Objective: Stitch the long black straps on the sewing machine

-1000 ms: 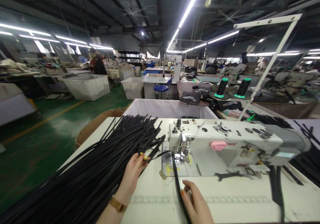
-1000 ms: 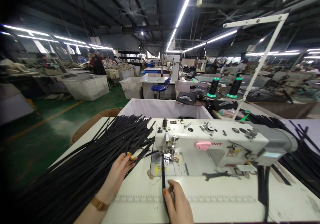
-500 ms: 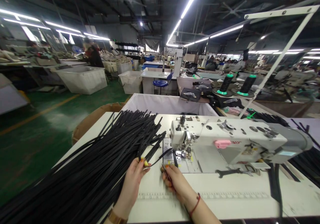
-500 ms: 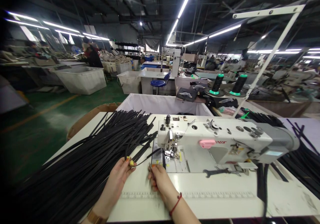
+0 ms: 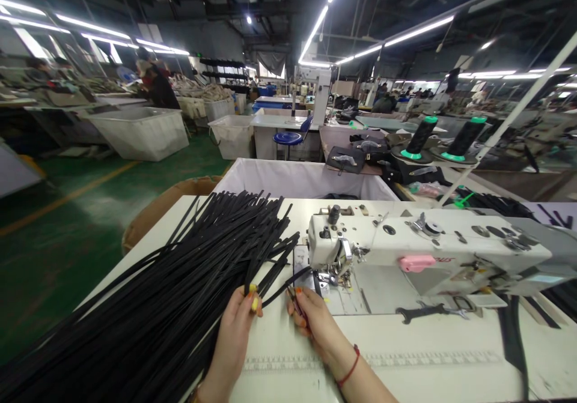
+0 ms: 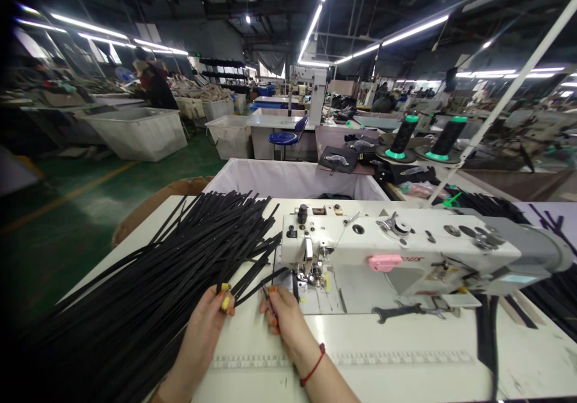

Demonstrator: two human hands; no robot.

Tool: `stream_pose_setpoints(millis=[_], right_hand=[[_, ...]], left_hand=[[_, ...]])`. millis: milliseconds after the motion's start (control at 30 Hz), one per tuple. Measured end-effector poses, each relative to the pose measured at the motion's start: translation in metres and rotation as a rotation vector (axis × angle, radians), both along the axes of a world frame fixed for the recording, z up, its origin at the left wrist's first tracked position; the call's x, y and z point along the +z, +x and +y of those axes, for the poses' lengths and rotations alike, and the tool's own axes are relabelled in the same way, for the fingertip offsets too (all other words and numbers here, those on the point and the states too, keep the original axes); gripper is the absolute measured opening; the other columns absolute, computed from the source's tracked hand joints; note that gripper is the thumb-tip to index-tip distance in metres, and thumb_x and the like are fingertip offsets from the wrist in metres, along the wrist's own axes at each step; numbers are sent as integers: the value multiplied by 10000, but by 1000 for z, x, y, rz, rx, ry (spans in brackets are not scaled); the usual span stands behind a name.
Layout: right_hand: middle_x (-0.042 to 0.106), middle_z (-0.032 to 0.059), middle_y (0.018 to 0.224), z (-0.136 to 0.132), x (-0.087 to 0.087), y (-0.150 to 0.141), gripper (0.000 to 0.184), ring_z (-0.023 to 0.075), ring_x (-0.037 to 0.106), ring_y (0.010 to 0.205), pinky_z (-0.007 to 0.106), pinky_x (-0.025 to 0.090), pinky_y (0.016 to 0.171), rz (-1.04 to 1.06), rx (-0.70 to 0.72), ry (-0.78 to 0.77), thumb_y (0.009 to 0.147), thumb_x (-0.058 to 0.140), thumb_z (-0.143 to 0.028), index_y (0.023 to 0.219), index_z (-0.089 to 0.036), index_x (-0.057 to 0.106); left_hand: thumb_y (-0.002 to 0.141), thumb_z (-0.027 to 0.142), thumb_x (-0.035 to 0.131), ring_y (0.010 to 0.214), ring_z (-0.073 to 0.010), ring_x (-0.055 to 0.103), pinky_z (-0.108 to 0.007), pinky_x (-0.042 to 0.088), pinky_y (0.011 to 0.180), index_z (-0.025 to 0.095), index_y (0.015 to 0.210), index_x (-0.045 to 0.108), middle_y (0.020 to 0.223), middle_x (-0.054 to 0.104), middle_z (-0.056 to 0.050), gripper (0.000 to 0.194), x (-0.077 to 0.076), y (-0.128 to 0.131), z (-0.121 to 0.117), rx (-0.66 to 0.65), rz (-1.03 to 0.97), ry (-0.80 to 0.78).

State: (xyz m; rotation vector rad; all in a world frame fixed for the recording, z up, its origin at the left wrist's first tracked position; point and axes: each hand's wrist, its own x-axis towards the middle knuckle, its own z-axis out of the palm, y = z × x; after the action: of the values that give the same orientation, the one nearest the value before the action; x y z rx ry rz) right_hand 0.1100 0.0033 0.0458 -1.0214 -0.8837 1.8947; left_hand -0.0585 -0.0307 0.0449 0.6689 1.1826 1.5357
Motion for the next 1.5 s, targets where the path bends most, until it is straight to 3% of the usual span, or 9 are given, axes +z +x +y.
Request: stream_pose_setpoints(millis=[200, 400, 500, 633, 800, 967, 1067, 1167, 1500], right_hand=[[570, -13, 714, 0, -1, -2, 371, 25, 286, 445, 174, 146, 358, -28, -9, 28, 858, 552, -534, 801, -171, 499], [548, -28, 686, -1, 3, -1, 346, 33, 292, 423, 176, 165, 351, -82, 7, 72, 873, 521, -521, 871, -176, 497], [529, -34, 648, -1, 8, 3, 351, 36, 292, 413, 181, 178, 347, -152, 31, 120, 890, 490, -519, 835, -172, 501], [544, -26, 646, -1, 11, 6, 353, 36, 298, 412, 187, 171, 353, -208, 44, 140, 897, 478, -511, 834, -165, 512], [497, -43, 594, -1, 13, 7, 381, 41, 290, 423, 193, 173, 372, -175, 54, 142, 899, 471, -526, 779, -167, 518], [471, -60, 551, -1, 12, 7, 386, 44, 283, 411, 190, 188, 363, -175, 75, 128, 894, 479, -531, 764, -170, 519], [529, -44, 608, -1, 9, 6, 371, 38, 294, 407, 178, 195, 344, -154, 86, 95, 882, 492, -537, 811, -173, 511], [562, -28, 662, -2, 7, 4, 380, 35, 300, 409, 175, 188, 332, -124, 78, 60, 861, 513, -555, 836, -176, 501], [567, -34, 668, -4, 9, 3, 378, 27, 297, 406, 178, 157, 352, -73, 64, 43, 846, 540, -558, 840, -183, 498]], left_hand=[[733, 474, 736, 630, -152, 537, -233, 418, 585, 196, 918, 637, 697, 597, 16, 349, -12, 0, 10, -30, 306, -60], [639, 351, 795, 876, -279, 665, -334, 491, 798, 164, 952, 711, 931, 730, -91, 374, -4, 6, 31, -270, 362, -121], [646, 299, 775, 877, -292, 665, -357, 481, 833, 160, 879, 734, 896, 739, -99, 275, -1, 9, 36, -348, 445, -109], [672, 311, 750, 818, -278, 662, -342, 484, 794, 173, 811, 737, 823, 736, -80, 197, -1, 11, 37, -318, 474, -106], [732, 363, 702, 753, -246, 642, -306, 477, 697, 162, 861, 751, 809, 737, -77, 244, -1, 10, 34, -374, 501, -122], [683, 346, 733, 649, -203, 606, -268, 457, 590, 153, 846, 765, 739, 720, -59, 254, 12, 11, 33, -353, 487, -155], [662, 353, 741, 491, -143, 517, -231, 377, 440, 140, 890, 757, 641, 672, -35, 312, 18, 13, 30, -335, 479, -216], [671, 380, 734, 388, -99, 409, -205, 279, 346, 127, 956, 737, 557, 607, -6, 381, 15, 15, 27, -328, 463, -285], [694, 384, 740, 408, -82, 428, -168, 281, 331, 139, 1003, 711, 608, 626, -16, 396, 4, 18, 25, -307, 297, -316]])
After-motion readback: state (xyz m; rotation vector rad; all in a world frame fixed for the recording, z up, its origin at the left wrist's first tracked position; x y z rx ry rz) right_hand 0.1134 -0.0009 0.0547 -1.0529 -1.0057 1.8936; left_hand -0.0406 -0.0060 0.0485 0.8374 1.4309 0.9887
